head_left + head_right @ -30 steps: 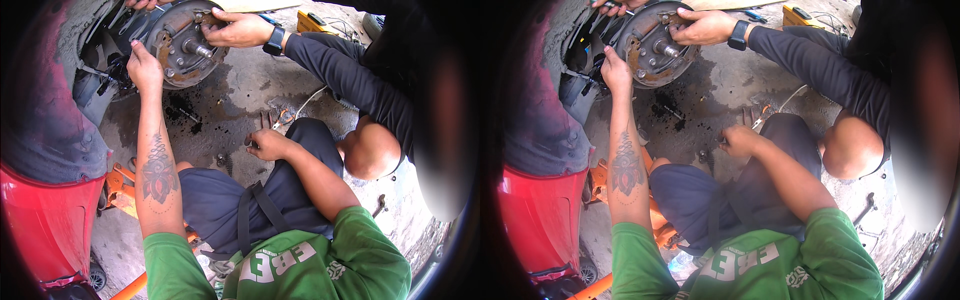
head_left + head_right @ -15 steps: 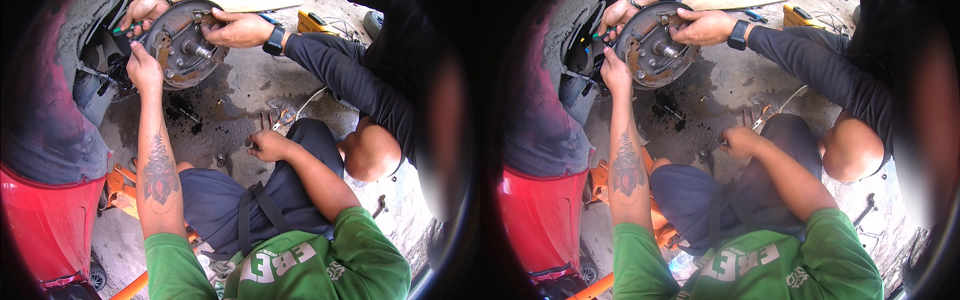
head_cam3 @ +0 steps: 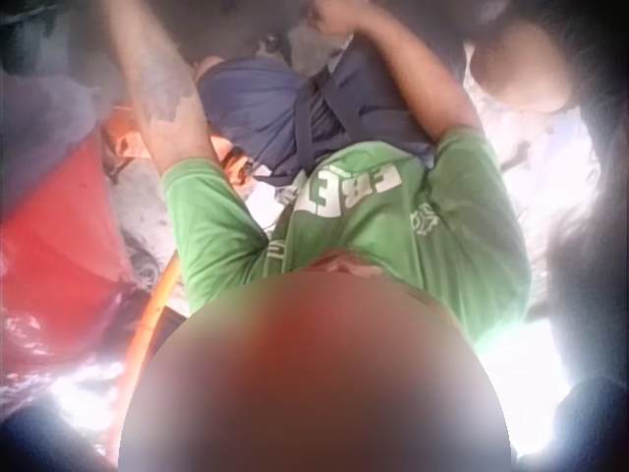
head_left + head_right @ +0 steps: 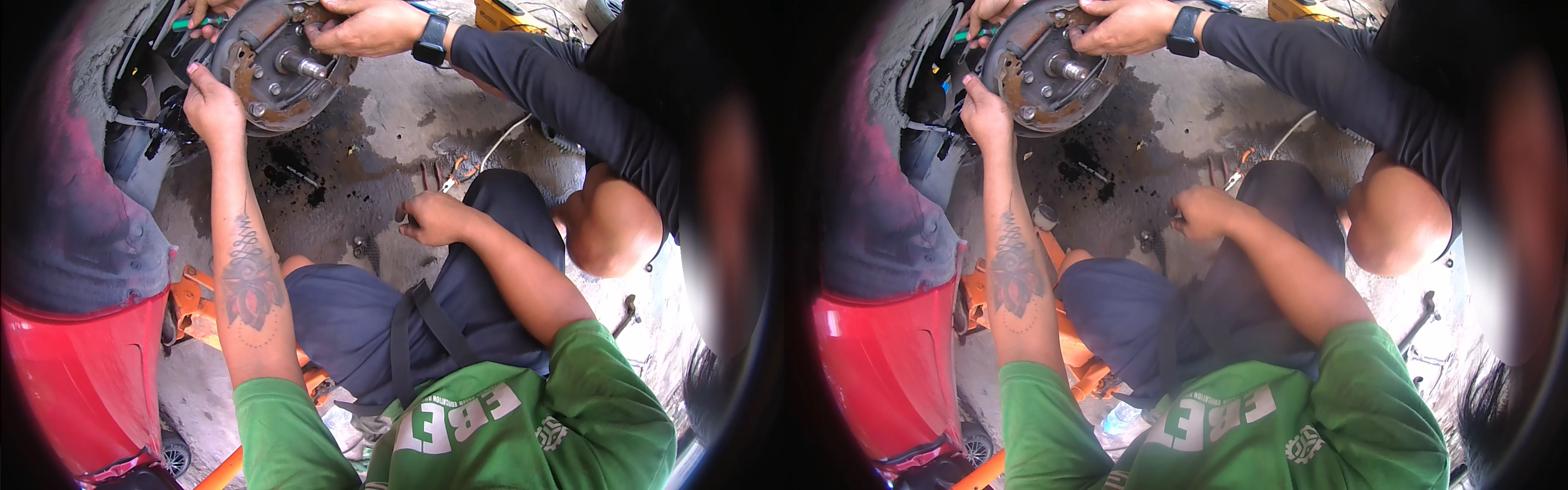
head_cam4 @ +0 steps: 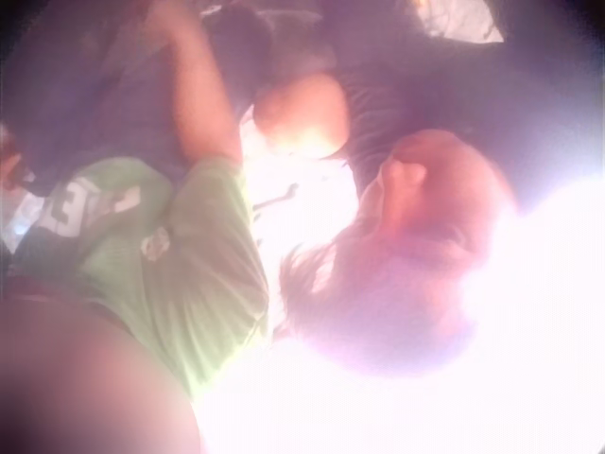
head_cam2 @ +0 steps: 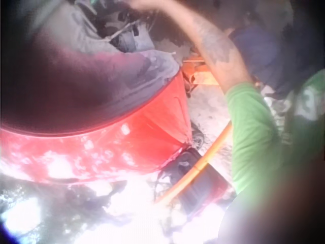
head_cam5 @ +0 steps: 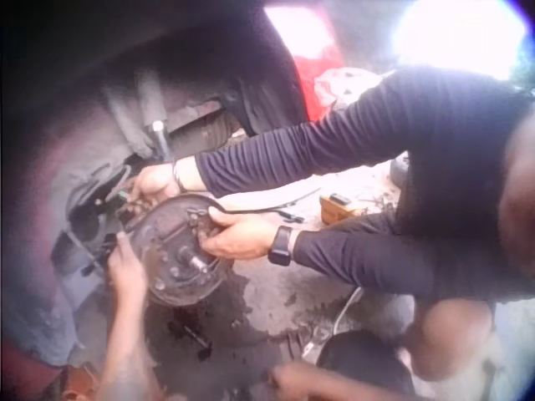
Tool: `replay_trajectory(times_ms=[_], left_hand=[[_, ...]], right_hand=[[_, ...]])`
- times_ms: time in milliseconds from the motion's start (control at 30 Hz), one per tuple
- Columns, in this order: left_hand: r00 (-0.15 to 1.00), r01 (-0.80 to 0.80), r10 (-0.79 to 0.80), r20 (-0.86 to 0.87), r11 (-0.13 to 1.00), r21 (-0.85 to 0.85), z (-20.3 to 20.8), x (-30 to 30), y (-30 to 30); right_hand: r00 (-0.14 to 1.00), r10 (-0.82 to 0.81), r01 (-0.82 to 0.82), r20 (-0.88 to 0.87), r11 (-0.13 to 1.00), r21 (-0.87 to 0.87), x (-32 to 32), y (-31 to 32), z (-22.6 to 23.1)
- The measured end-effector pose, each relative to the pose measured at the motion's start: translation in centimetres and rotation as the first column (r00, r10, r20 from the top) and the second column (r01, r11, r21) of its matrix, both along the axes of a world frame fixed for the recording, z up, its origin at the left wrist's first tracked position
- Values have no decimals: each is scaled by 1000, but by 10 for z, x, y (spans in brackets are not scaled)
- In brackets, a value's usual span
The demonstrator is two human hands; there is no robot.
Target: The person works on a car's rear drum brake assembly while sitting on the ground. They use a screwdriver and pliers to remove and adjust internal components, including springs and brake shoes, with assistance from another person.
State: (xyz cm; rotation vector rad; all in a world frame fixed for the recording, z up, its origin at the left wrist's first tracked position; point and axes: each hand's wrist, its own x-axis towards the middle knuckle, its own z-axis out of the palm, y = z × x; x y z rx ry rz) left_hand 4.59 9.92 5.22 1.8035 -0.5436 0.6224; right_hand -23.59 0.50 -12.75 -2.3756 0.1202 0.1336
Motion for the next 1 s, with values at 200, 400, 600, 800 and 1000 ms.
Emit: replay_trajectory(times_ms=[200,400,600,800,1000], left_hand=[[1000,-9,8,15,1000,28,0,0,0],[1000,4,-5,27,999,46,0,1,2],[1000,3,-2,-11,999,38,1,1,3],[1000,15,-15,12,999,28,2,-2,2],[1000,13,-13,9,999,36,2,-3,3]], right_hand=[[1000,8,-8,-2,999,-35,-1,1,1],[1000,4,-5,-19,999,-36,-2,3,5],[999,3,-4,-48,1000,-16,0,4,7],[997,16,-18,-79,1000,-25,1,4,4],[998,23,-25,-60,999,-38,2,5,1]])
